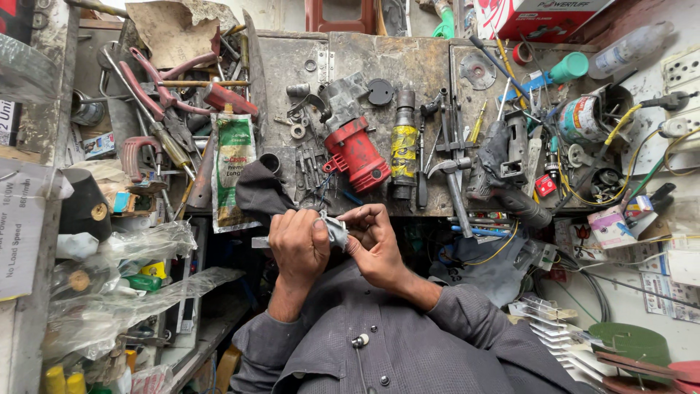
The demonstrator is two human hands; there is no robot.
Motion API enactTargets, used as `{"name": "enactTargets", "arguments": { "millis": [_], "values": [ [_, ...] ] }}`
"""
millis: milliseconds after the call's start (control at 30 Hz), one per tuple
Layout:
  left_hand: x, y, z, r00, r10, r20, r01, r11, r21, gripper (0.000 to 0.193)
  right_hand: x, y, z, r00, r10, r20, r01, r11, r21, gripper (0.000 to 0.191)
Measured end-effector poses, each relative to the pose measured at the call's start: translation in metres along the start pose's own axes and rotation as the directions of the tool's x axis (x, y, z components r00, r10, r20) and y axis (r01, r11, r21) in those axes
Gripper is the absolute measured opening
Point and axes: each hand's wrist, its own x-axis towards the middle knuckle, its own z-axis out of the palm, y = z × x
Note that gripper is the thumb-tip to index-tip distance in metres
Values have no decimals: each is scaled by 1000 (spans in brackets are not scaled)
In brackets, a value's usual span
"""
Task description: The person wipes a cylindrical metal machine component with a gray cloth, then opens a foil packet of grease and applies the grease to the component by hand. They fit the greased part into a larger housing on the workbench and continue working the parts together.
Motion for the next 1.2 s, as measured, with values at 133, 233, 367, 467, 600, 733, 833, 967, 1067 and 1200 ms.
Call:
{"name": "enactTargets", "arguments": {
  "millis": [133, 233, 367, 467, 600, 733, 833, 967, 1067, 1200],
  "values": [
    [-9, -6, 11, 986, -165, -18, 157, 965, -212, 37, 5, -12, 3, 976, -197, 96, 216, 942, -258, 39],
    [-13, -20, 18, 941, -301, 153, 336, 876, -347, 42, 19, -21, -2, 842, -440, 313, 540, 672, -508, 40],
    [-15, -29, 18, 836, -409, 366, 549, 629, -551, 44, 26, -28, -1, 713, -505, 487, 697, 435, -570, 38],
    [-15, -20, 15, 897, -411, 164, 439, 779, -449, 42, 18, -25, 9, 857, -441, 268, 508, 634, -583, 41],
    [-3, -7, 6, 984, -157, -82, 131, 956, -261, 38, 7, -17, 15, 981, -187, 56, 195, 926, -323, 38],
    [9, -7, -7, 985, 140, -102, -150, 984, -98, 26, 14, -12, -4, 959, 283, 17, -281, 946, 164, 31],
    [15, -16, -18, 924, 372, -88, -373, 928, 10, 25, 25, -15, -27, 801, 563, 203, -592, 694, 409, 26],
    [23, -43, -28, 953, 207, -221, -181, 974, 135, 30, 28, -14, -34, 770, 616, 166, -604, 619, 503, 27],
    [24, -63, -32, 978, -3, -211, 48, 977, 208, 27, 27, -16, -43, 812, 573, 111, -541, 666, 513, 29],
    [16, -70, -26, 999, -37, -38, 48, 948, 316, 13, 18, -14, -66, 848, 530, -22, -462, 759, 459, 31]
  ]
}}
